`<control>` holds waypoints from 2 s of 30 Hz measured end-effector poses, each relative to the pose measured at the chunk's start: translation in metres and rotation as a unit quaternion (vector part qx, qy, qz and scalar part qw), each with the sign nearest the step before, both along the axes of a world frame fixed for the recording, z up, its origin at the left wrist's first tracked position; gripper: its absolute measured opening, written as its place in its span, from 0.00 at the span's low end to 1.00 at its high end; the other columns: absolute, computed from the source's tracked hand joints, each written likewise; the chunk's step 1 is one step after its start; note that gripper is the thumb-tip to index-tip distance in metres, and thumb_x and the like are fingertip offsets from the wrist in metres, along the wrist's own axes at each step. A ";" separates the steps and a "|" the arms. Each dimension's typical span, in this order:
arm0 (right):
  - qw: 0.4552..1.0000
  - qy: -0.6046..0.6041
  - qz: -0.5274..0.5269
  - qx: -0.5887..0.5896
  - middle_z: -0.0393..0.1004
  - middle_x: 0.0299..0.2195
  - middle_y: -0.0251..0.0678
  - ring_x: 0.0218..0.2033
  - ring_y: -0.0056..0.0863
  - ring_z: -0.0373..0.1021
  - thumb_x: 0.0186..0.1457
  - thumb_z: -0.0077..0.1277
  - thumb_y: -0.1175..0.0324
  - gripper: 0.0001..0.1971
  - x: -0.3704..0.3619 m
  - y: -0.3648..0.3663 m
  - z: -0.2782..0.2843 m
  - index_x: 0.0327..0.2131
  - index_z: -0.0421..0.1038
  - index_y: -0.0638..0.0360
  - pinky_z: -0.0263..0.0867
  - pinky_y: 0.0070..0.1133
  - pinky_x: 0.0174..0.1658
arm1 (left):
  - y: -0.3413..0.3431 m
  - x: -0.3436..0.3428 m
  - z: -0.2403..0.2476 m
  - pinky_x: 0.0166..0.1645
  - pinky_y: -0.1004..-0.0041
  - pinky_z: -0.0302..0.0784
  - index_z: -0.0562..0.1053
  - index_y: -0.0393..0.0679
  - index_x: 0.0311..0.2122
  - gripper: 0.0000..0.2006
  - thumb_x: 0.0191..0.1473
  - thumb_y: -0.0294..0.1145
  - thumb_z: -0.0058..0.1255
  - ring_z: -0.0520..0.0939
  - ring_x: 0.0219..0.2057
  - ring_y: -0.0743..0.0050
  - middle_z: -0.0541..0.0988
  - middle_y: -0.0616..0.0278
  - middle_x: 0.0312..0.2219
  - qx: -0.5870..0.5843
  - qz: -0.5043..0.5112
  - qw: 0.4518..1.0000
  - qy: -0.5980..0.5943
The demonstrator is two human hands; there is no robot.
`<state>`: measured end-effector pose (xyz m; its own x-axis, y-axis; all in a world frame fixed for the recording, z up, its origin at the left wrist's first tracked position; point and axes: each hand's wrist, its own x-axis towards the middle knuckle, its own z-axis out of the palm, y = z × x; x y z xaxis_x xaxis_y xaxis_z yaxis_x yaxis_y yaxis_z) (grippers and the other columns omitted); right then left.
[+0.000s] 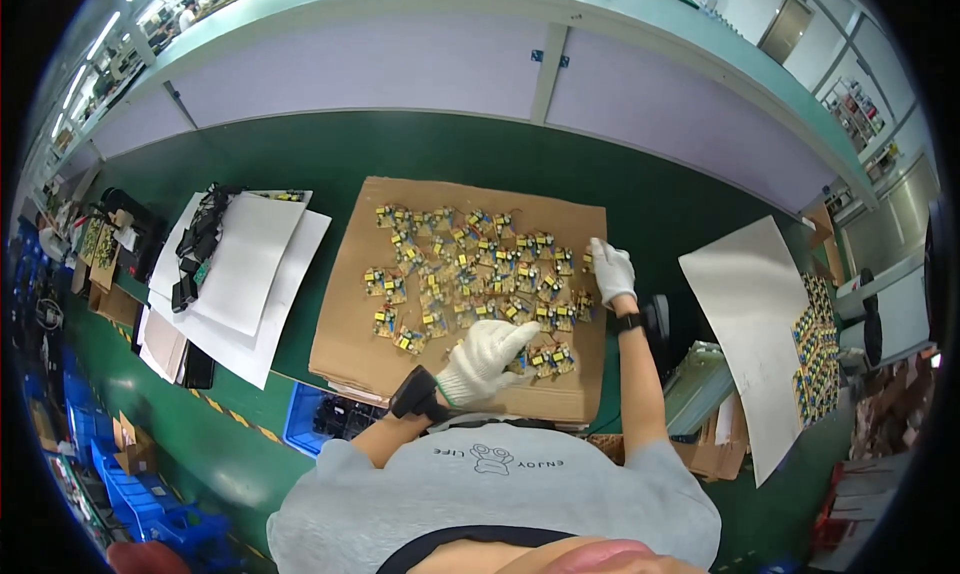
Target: The person picks up circuit boards from a stack, presses them against a green fixture, and then places them onto a cardboard sheet.
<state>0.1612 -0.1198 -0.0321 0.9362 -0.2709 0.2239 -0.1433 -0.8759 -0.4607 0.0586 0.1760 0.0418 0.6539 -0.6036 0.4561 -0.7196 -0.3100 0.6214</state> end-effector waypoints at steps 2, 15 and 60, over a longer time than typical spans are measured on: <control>0.995 0.081 -0.059 0.008 0.75 0.36 0.51 0.38 0.51 0.71 0.59 0.39 0.47 0.23 0.006 0.005 0.004 0.44 0.72 0.55 0.65 0.39 0.43 | 0.013 -0.011 -0.006 0.39 0.61 0.72 0.67 0.39 0.49 0.32 0.36 0.35 0.66 0.77 0.36 0.53 0.77 0.54 0.34 0.022 -0.014 0.998 -0.055; 0.991 0.014 0.005 0.132 0.75 0.40 0.49 0.44 0.44 0.71 0.51 0.50 0.46 0.28 -0.034 0.006 0.028 0.42 0.74 0.63 0.66 0.30 0.47 | 0.061 -0.036 -0.033 0.38 0.62 0.69 0.65 0.44 0.54 0.44 0.34 0.61 0.61 0.75 0.32 0.54 0.74 0.55 0.32 0.143 0.123 0.980 0.060; 0.984 -0.075 -0.032 0.161 0.75 0.42 0.40 0.43 0.29 0.72 0.53 0.50 0.74 0.13 -0.203 -0.002 0.020 0.43 0.72 0.62 0.66 0.22 0.48 | 0.009 -0.044 -0.028 0.47 0.57 0.67 0.74 0.46 0.34 0.14 0.39 0.36 0.59 0.72 0.45 0.49 0.72 0.56 0.44 0.141 0.089 0.982 -0.083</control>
<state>-0.0419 -0.1220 -0.0122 0.8776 -0.4083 0.2512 -0.1033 -0.6727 -0.7327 0.0146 0.1853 0.0136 0.6920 -0.6034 0.3963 -0.7218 -0.5839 0.3715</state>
